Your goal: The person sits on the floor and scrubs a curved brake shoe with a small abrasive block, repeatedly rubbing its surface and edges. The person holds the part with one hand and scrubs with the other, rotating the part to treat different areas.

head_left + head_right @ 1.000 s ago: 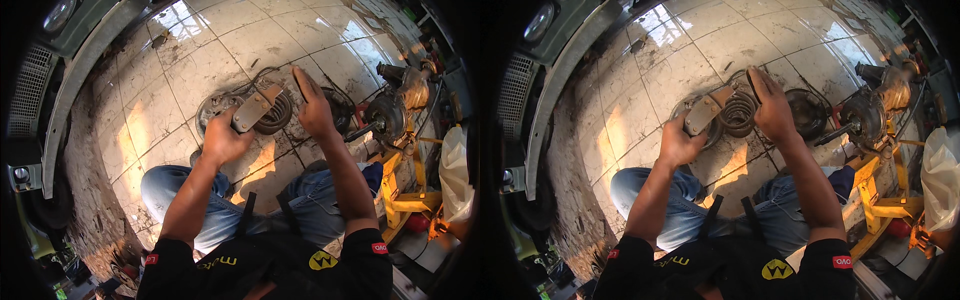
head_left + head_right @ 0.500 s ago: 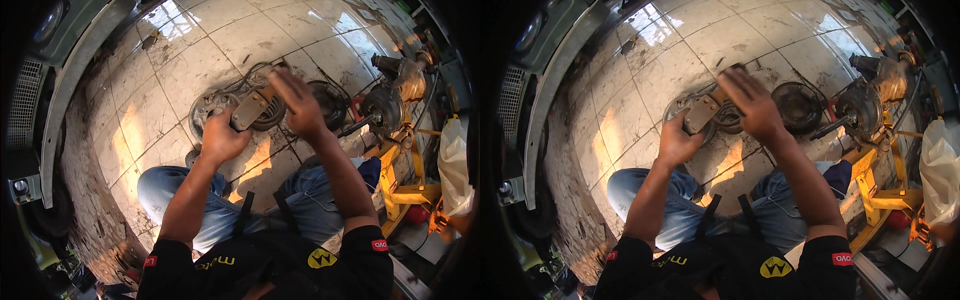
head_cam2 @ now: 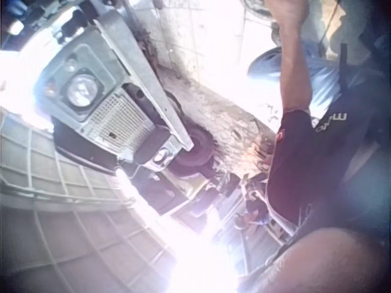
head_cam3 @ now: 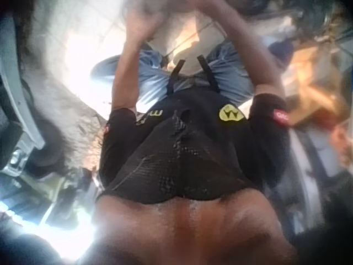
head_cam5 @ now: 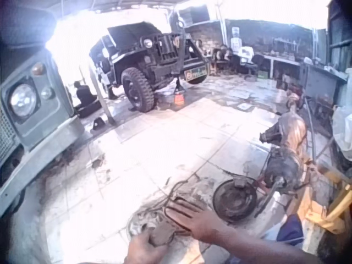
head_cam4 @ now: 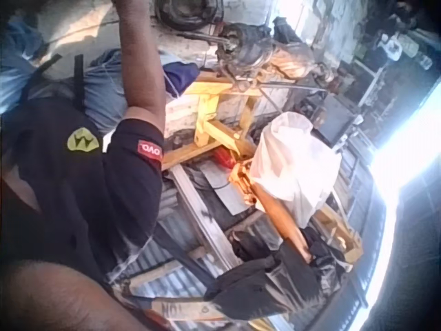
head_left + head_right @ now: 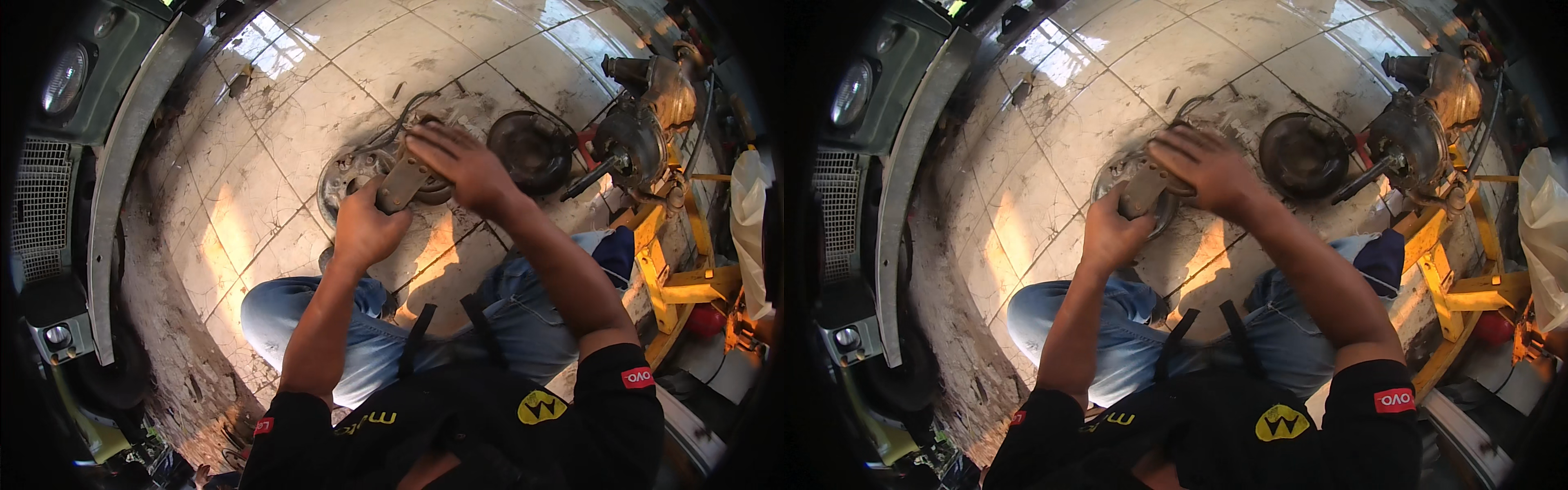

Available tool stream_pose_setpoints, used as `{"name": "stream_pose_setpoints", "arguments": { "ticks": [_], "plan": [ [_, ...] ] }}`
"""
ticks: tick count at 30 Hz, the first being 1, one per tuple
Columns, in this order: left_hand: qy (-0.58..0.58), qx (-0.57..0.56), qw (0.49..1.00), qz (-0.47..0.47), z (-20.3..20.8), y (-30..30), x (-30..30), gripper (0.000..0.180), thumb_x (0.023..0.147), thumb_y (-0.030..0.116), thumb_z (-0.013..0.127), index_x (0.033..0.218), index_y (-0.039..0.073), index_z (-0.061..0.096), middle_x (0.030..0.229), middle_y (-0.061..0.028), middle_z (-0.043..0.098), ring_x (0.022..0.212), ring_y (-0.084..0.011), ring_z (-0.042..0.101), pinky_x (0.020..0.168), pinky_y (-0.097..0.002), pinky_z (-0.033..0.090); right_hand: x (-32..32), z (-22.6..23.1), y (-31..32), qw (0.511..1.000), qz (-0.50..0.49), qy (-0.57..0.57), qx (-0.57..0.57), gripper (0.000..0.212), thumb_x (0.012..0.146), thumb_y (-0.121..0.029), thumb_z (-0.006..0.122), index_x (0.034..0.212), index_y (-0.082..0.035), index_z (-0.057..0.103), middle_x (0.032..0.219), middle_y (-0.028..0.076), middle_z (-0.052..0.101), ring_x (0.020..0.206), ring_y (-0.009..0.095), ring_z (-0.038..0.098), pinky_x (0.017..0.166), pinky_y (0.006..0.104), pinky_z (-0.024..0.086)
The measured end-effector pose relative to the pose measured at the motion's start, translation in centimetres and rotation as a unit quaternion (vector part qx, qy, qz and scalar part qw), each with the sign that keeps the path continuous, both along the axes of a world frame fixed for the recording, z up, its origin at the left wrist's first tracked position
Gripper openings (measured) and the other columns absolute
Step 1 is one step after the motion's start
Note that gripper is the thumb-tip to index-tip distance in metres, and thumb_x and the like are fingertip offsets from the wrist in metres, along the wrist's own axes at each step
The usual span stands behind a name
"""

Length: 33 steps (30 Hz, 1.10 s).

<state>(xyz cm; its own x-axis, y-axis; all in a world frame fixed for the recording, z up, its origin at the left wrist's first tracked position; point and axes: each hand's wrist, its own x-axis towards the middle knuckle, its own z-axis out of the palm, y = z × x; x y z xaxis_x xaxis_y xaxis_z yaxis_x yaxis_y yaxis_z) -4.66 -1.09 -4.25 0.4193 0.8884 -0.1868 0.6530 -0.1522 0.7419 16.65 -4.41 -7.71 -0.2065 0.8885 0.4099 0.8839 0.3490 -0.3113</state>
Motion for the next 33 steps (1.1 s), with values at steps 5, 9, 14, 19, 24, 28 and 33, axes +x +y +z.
{"name": "stream_pose_setpoints", "arguments": {
  "ticks": [5, 9, 14, 19, 24, 28, 33],
  "plan": [
    [-0.025, -0.014, 0.999, 0.013, 1.6, 0.0, 0.1, 0.056, 0.070, 0.019, 0.070, 0.121, -0.003, 0.060, 0.097, -0.0254, 0.069, 0.091, -0.0342, 0.070, 0.082, -0.0374, 0.054, 2.0, 0.0, 0.5, 0.985, -0.071, 0.157, -0.017, 0.056, 0.085, -0.012, 0.060, 0.140, -0.012, 0.051, 0.141, 0.015, 0.052, 0.131, 0.033, 0.048, 0.110, 0.0459, 0.035],
    [-0.026, 0.004, 0.999, 0.020, 0.6, 0.4, 0.2, 0.055, 0.070, 0.016, 0.070, 0.120, -0.003, 0.061, 0.093, -0.0215, 0.070, 0.086, -0.0266, 0.070, 0.079, -0.0362, 0.054, -0.9, 0.7, -0.6, 0.999, -0.017, 0.037, 0.031, 0.061, 0.086, -0.024, 0.065, 0.143, -0.016, 0.047, 0.146, 0.011, 0.047, 0.136, 0.032, 0.042, 0.112, 0.0455, 0.032],
    [0.051, 0.051, 0.996, -0.055, 0.8, -0.6, 0.6, 0.054, 0.070, 0.023, 0.069, 0.119, 0.002, 0.063, 0.092, -0.0224, 0.070, 0.089, -0.0366, 0.069, 0.082, -0.0418, 0.054, -0.4, -0.5, -0.8, 0.998, -0.034, 0.020, -0.042, 0.074, 0.083, -0.037, 0.069, 0.148, -0.018, 0.039, 0.151, 0.011, 0.041, 0.139, 0.034, 0.037, 0.114, 0.0471, 0.027],
    [0.064, 0.065, 0.996, -0.018, 0.4, 0.0, 0.4, 0.050, 0.070, 0.026, 0.068, 0.115, 0.005, 0.065, 0.090, -0.0225, 0.070, 0.088, -0.0382, 0.068, 0.082, -0.0436, 0.054, -0.7, -0.4, -0.9, 0.996, -0.028, 0.004, -0.084, 0.078, 0.081, -0.035, 0.072, 0.148, -0.016, 0.037, 0.151, 0.012, 0.040, 0.139, 0.036, 0.037, 0.114, 0.0497, 0.026],
    [0.079, 0.031, 0.994, -0.068, 1.0, -0.2, 0.7, 0.048, 0.069, 0.027, 0.069, 0.113, 0.006, 0.066, 0.092, -0.0229, 0.069, 0.091, -0.0375, 0.067, 0.083, -0.0437, 0.054, -1.0, -0.5, -1.2, 0.995, -0.039, 0.029, -0.088, 0.078, 0.082, -0.033, 0.071, 0.149, -0.014, 0.037, 0.152, 0.014, 0.039, 0.139, 0.037, 0.036, 0.114, 0.0501, 0.025],
    [0.064, 0.049, 0.996, -0.036, 0.6, 0.5, 0.6, 0.052, 0.069, 0.027, 0.069, 0.116, 0.006, 0.065, 0.093, -0.0230, 0.069, 0.092, -0.0379, 0.067, 0.084, -0.0438, 0.053, -0.9, -0.1, -1.1, 0.995, -0.031, 0.019, -0.091, 0.077, 0.083, -0.032, 0.070, 0.149, -0.013, 0.036, 0.152, 0.015, 0.039, 0.140, 0.038, 0.035, 0.114, 0.0512, 0.026],
    [0.068, 0.012, 0.996, -0.061, 1.2, 1.1, 0.6, 0.055, 0.069, 0.028, 0.070, 0.119, 0.006, 0.064, 0.095, -0.0224, 0.070, 0.093, -0.0376, 0.067, 0.085, -0.0431, 0.054, -1.0, -0.1, -1.3, 0.993, -0.038, 0.035, -0.106, 0.074, 0.085, -0.030, 0.067, 0.149, -0.011, 0.035, 0.152, 0.015, 0.038, 0.139, 0.038, 0.035, 0.113, 0.0523, 0.028]
  ]
}}
